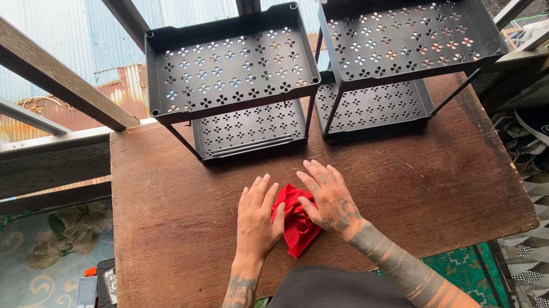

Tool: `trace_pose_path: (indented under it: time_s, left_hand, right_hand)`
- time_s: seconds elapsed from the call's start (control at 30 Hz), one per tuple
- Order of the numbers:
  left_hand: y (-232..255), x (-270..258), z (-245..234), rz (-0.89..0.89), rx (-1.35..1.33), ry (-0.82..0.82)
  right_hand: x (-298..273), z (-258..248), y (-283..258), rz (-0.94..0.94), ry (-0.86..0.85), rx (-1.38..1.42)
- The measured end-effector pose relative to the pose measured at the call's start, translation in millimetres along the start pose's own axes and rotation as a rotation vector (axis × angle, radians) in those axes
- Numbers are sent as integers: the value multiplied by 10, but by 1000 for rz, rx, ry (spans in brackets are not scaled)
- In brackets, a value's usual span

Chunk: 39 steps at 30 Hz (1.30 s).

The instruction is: The person disassembles a black plastic shelving unit by removing rods from the trays, then wipes the trays with a red cloth. The person handles multiple trays and rods on a wooden table.

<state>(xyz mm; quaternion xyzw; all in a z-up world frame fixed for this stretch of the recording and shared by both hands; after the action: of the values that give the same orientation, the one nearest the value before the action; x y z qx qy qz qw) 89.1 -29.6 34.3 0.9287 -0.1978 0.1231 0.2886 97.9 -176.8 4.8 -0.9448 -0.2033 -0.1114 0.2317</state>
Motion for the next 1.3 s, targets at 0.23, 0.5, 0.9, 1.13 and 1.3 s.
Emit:
trace_pose_path:
  time_s: [0.23,0.5,0.9,1.13,1.3]
  left_hand:
    - [10,40,-2,-5,-3,6]
    - [-70,-11,-6,-15,-6,33]
    - [-102,-80,-10,-13,-45,20]
    - [-163,-77,8,-16,-56,12]
    - [-255,-51,7,-2,-78,26]
  right_hand:
    - [54,-35,7,-3,-3,1]
    - [79,-8,-27,-19,-6,2]
    - [71,-72,-145,-20,39,65]
    - [96,-90,-205,-26,79,85]
    - [169,-80,-252,-9,96,72]
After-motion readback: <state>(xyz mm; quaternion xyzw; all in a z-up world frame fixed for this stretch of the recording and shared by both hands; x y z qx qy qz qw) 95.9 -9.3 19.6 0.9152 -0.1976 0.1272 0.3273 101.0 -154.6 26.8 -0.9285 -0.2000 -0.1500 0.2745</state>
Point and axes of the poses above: each hand's wrist, its own x-axis towards the middle knuckle, its own z-axis out of the palm, y = z × x, the point moved 10 cm from there along x, towards the middle knuckle, and after that the axes turned 4 degrees about x, right-handed, at the moved point
